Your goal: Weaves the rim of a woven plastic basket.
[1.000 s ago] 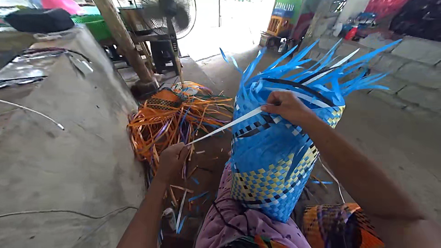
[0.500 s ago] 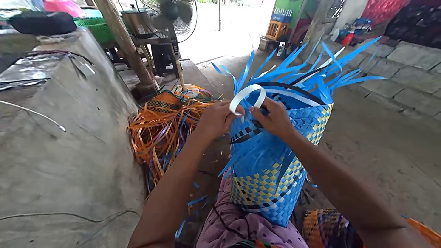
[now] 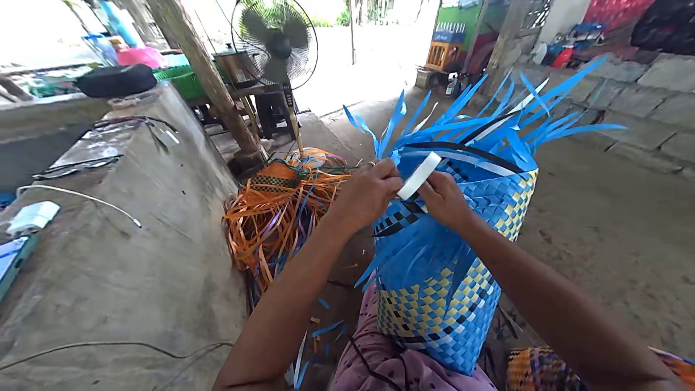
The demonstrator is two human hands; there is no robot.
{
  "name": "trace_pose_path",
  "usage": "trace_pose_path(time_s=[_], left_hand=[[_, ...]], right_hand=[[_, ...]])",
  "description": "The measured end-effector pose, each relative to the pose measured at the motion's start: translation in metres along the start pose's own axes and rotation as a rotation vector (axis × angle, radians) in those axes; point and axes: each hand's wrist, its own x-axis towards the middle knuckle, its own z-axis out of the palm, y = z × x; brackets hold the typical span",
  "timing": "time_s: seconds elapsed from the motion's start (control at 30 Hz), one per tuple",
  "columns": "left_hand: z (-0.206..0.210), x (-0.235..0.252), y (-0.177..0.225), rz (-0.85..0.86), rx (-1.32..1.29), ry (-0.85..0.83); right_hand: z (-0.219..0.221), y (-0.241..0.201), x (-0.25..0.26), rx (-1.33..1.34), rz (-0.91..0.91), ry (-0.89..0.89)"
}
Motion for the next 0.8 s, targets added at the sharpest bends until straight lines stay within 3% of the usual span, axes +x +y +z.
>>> trace_pose_path(time_s=[0.1,0.2,0.3,0.4,0.5,0.67,0.8], left_hand=[[0.009,-0.019,0.001,-0.162,-0.089,0.0],[0.015,-0.034,0.005,-0.536,-0.183,-0.159],[0.033,-0.038,0.005,-0.629,-0.304,-0.217],[0.051,-0.052,0.004,-0.603,-0.603,-0.047],[0.065,-0.089,0.001,-0.682,-0.84,0.055],[0.071,-0.202,-0.017,-0.941,-0.706,0.165],[0.061,-0.309,-0.022,-1.296,-0.617,0.463]], right_hand=[[-0.007,0.008,-0.001,0.013,-0.027,-0.068],[-0.01,0.007,-0.001,0.036,-0.008,-0.106],[-0.002,0.009,0.002,0.009,-0.019,-0.103],[0.001,0.018,0.002,-0.012,-0.038,-0.08],[-0.006,0.025,0.002,-0.003,-0.018,-0.079],[-0.024,0.04,0.001,-0.01,0.053,-0.054],[-0.045,0.055,0.001,-0.083,0.181,-0.014]])
